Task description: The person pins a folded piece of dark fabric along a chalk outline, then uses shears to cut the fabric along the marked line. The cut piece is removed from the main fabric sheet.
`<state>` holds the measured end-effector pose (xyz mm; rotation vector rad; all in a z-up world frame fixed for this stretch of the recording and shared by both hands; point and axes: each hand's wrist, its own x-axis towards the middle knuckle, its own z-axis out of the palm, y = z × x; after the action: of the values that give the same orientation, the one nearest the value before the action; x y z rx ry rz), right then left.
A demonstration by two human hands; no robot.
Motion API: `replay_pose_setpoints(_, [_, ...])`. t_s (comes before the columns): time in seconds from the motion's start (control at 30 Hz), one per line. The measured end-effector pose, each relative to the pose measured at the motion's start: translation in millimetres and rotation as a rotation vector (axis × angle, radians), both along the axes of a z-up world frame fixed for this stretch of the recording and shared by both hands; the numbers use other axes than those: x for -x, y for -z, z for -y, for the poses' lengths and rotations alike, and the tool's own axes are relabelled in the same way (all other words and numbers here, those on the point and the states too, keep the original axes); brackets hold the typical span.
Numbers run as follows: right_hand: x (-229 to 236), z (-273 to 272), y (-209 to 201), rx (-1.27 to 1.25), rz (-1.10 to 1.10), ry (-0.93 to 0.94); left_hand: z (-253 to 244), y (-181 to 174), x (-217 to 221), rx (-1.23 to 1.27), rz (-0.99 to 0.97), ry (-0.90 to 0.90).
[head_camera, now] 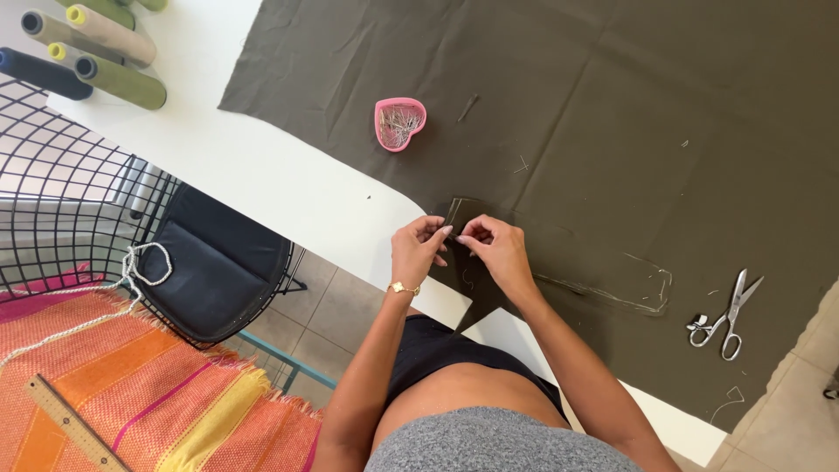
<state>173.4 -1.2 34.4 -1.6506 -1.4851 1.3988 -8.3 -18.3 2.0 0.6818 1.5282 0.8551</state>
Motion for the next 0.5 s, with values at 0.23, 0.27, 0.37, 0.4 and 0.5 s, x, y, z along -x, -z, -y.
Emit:
replay_pose_setpoints(0.23, [-2.1,6.1,5.6,-0.122,0.117,-0.05,6.1,16.7,-1.2,0.008,0.139,-0.077])
replay_pose_setpoints(0.27, [-2.0,6.0,4.8,-0.133,0.13,-0.069,7.8,19.0,-1.1,0.017,0.178,-0.084])
replay_pose_setpoints(0.37, [-3.4,4.1,6.0,-0.149,0.134,-0.093,12.8,20.8,-2.9,0.028,0.236,-0.1])
replay_pose_setpoints(0.4, [-4.3,4.0,7.0,-0.152,0.129,-0.097,15.1,20.6,-3.9,0.033,0.257,-0.108])
replay_pose_setpoints(0.5, [-7.2,2.7,13.2,-0.145,0.12,-0.095,18.4,14.6,-7.2,0.017,0.271,-0.114])
